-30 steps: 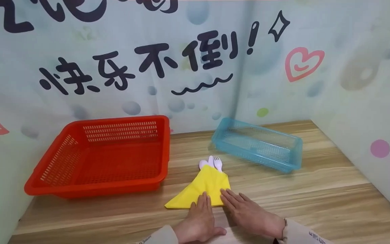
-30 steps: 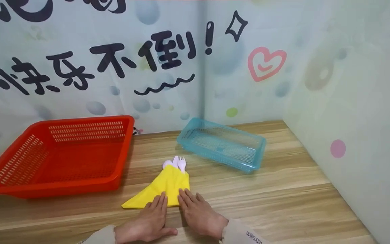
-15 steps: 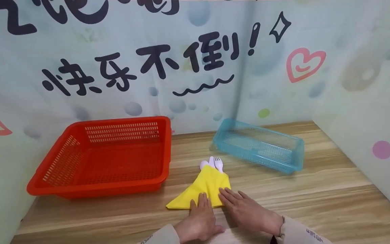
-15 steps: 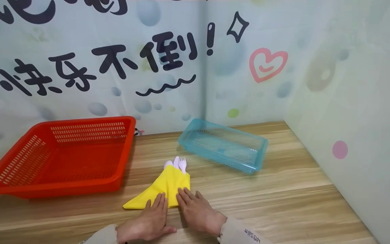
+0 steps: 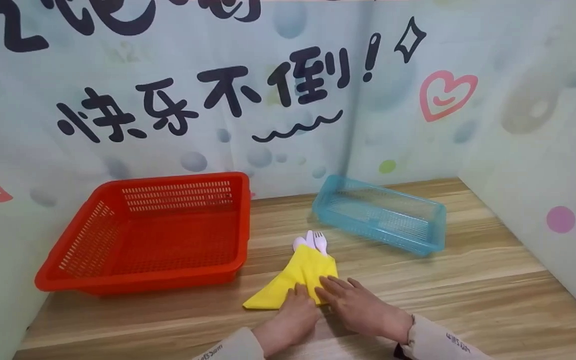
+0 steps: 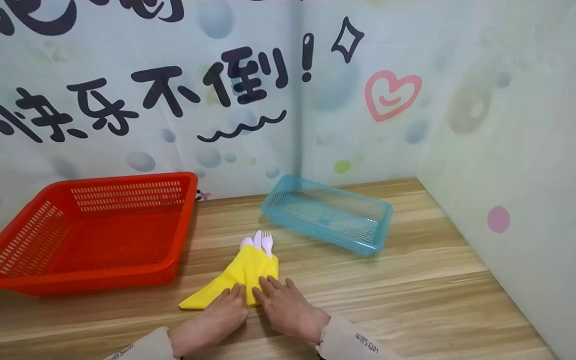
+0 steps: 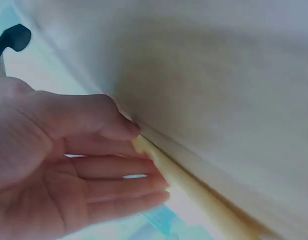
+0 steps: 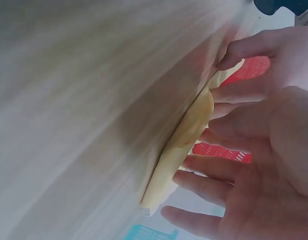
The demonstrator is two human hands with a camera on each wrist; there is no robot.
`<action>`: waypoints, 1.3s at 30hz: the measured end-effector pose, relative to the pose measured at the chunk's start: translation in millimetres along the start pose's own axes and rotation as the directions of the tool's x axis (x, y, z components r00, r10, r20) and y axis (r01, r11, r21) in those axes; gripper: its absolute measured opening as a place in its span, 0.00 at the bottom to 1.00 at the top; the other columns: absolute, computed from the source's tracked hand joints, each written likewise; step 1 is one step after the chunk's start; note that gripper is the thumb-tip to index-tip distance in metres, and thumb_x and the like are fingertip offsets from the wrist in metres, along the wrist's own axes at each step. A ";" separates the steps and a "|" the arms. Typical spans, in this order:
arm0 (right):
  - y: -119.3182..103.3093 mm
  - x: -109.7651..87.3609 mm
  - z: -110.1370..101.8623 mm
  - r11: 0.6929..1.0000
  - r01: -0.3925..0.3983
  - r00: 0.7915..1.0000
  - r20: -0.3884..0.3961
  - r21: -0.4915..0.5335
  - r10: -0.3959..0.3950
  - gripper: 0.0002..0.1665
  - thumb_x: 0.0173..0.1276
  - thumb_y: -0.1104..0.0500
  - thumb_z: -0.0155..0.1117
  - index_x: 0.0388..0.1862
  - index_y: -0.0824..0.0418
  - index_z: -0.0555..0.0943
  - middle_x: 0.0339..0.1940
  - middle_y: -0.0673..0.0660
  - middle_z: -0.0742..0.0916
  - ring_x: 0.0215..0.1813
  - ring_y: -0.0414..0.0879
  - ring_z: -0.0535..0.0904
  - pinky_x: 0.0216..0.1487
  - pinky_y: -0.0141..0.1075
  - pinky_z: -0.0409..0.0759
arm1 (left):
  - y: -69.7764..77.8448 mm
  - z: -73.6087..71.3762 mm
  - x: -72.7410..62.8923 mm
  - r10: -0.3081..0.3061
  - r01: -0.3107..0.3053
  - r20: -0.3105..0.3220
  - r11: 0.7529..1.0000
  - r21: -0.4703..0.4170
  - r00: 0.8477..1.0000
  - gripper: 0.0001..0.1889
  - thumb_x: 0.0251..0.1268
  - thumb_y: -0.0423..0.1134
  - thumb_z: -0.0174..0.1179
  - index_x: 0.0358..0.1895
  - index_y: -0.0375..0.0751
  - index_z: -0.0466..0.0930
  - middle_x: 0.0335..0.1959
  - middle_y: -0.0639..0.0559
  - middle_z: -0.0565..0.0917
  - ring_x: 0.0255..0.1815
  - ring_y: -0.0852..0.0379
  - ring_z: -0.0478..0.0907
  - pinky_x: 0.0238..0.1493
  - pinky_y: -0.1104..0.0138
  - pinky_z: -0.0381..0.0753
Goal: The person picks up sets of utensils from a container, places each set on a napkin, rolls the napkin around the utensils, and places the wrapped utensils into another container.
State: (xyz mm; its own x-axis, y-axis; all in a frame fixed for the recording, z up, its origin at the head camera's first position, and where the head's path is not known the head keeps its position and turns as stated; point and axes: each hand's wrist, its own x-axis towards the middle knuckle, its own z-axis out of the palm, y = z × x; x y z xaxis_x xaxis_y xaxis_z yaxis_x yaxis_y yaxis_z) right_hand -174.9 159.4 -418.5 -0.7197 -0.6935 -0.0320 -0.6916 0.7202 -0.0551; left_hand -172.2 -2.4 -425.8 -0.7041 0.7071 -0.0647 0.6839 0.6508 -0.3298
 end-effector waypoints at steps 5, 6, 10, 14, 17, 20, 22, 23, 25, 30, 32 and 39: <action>0.6 1.2 0.2 1.000 0.005 1.000 0.006 -0.009 -0.005 0.24 0.64 0.65 0.50 0.60 0.62 0.68 0.62 0.63 0.70 0.61 0.56 0.67 0.50 0.56 0.70 | -4.9 7.5 0.4 0.032 -0.015 -0.121 0.990 0.142 0.992 0.07 0.59 0.37 0.54 0.35 0.46 0.83 0.27 0.52 0.78 0.32 0.57 0.72 0.28 0.69 0.74; 0.5 1.4 0.0 1.000 0.005 1.000 0.006 -0.009 -0.005 0.24 0.64 0.65 0.50 0.60 0.62 0.68 0.62 0.63 0.70 0.61 0.56 0.67 0.50 0.55 0.70 | -5.1 9.1 1.0 0.024 -0.001 -0.142 0.988 0.157 0.990 0.07 0.60 0.38 0.54 0.35 0.45 0.83 0.26 0.52 0.77 0.31 0.58 0.71 0.26 0.70 0.73; -0.5 2.1 -1.2 1.000 0.004 1.000 0.000 -0.005 -0.004 0.22 0.65 0.63 0.49 0.60 0.62 0.69 0.61 0.63 0.70 0.60 0.57 0.68 0.50 0.55 0.70 | -5.3 11.7 3.0 -0.010 0.041 -0.169 0.983 0.178 0.986 0.07 0.61 0.38 0.52 0.36 0.44 0.79 0.27 0.53 0.75 0.31 0.58 0.72 0.30 0.69 0.73; -1.6 2.6 -1.7 1.000 -0.006 1.000 0.000 0.005 0.006 0.22 0.65 0.64 0.49 0.59 0.62 0.69 0.61 0.64 0.71 0.60 0.57 0.68 0.49 0.55 0.70 | -8.8 11.5 4.0 0.018 0.015 -0.162 0.980 0.199 0.987 0.07 0.61 0.39 0.53 0.38 0.44 0.78 0.28 0.53 0.76 0.32 0.58 0.74 0.38 0.66 0.74; -1.7 2.9 -0.2 1.000 0.000 1.000 -0.019 -0.004 0.000 0.22 0.65 0.63 0.50 0.59 0.62 0.70 0.60 0.64 0.72 0.59 0.57 0.69 0.49 0.54 0.71 | -14.0 12.3 3.6 0.072 -0.038 -0.161 0.978 0.204 0.984 0.07 0.59 0.40 0.55 0.38 0.43 0.77 0.29 0.53 0.77 0.31 0.58 0.74 0.41 0.66 0.74; -1.1 2.7 2.2 0.998 0.029 0.998 -0.058 -0.053 -0.032 0.22 0.63 0.63 0.52 0.57 0.64 0.71 0.58 0.64 0.73 0.57 0.56 0.71 0.47 0.52 0.73 | -17.7 16.1 3.1 0.132 -0.076 -0.210 0.964 0.254 0.969 0.06 0.61 0.40 0.54 0.37 0.45 0.77 0.28 0.54 0.79 0.30 0.59 0.74 0.42 0.67 0.75; -0.5 3.1 3.1 0.996 0.041 0.996 -0.081 -0.079 -0.048 0.21 0.62 0.63 0.54 0.55 0.64 0.72 0.57 0.64 0.74 0.56 0.56 0.71 0.47 0.50 0.74 | -19.4 19.1 3.5 0.172 -0.090 -0.246 0.946 0.313 0.954 0.05 0.62 0.40 0.52 0.35 0.46 0.77 0.26 0.55 0.79 0.28 0.61 0.74 0.39 0.69 0.75; -0.1 3.4 3.3 0.995 0.043 0.995 -0.086 -0.088 -0.051 0.21 0.61 0.62 0.54 0.55 0.63 0.72 0.56 0.64 0.74 0.56 0.56 0.72 0.47 0.49 0.74 | -19.9 20.4 3.9 0.192 -0.098 -0.256 0.935 0.341 0.947 0.06 0.63 0.41 0.51 0.35 0.46 0.77 0.25 0.55 0.79 0.26 0.61 0.73 0.38 0.69 0.75; 0.2 4.7 2.8 0.996 0.038 0.993 -0.105 -0.079 -0.047 0.21 0.61 0.62 0.56 0.54 0.62 0.74 0.54 0.62 0.75 0.54 0.54 0.73 0.46 0.48 0.75 | -20.7 21.3 4.3 0.224 -0.112 -0.261 0.916 0.385 0.939 0.06 0.64 0.41 0.51 0.35 0.47 0.78 0.23 0.56 0.79 0.24 0.62 0.72 0.35 0.71 0.74; -0.3 13.2 1.6 0.993 0.039 0.980 -0.198 0.113 -0.016 0.13 0.59 0.63 0.59 0.44 0.63 0.80 0.41 0.58 0.79 0.42 0.47 0.74 0.42 0.40 0.76 | -21.4 20.8 4.4 0.277 -0.141 -0.244 0.877 0.459 0.929 0.08 0.63 0.44 0.52 0.34 0.49 0.79 0.18 0.58 0.75 0.19 0.62 0.66 0.26 0.73 0.67; 0.2 18.4 0.6 0.966 0.044 0.978 -0.209 0.256 0.011 0.10 0.58 0.65 0.59 0.39 0.64 0.81 0.37 0.56 0.80 0.38 0.44 0.74 0.41 0.36 0.76 | -21.6 20.6 4.2 0.287 -0.146 -0.247 0.872 0.467 0.926 0.08 0.63 0.45 0.52 0.33 0.50 0.80 0.17 0.58 0.74 0.19 0.62 0.65 0.25 0.72 0.66; 7.4 34.0 -2.5 0.813 -0.073 0.990 -0.056 0.578 0.129 0.06 0.59 0.67 0.57 0.34 0.67 0.81 0.27 0.54 0.83 0.28 0.39 0.71 0.33 0.30 0.73 | -24.5 17.2 4.6 0.297 -0.187 -0.246 0.903 0.386 0.923 0.07 0.61 0.43 0.55 0.31 0.52 0.83 0.18 0.59 0.77 0.19 0.62 0.68 0.29 0.72 0.69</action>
State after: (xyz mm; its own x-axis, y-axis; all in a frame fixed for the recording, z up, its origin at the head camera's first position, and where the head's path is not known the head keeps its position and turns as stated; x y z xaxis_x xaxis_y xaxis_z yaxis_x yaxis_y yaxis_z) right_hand -204.7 141.2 -417.5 -0.8050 -0.5930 0.0167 -0.4741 0.6261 -0.6190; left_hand -195.5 -19.8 -434.3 -0.3997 0.9136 0.0744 0.6756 0.3485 -0.6497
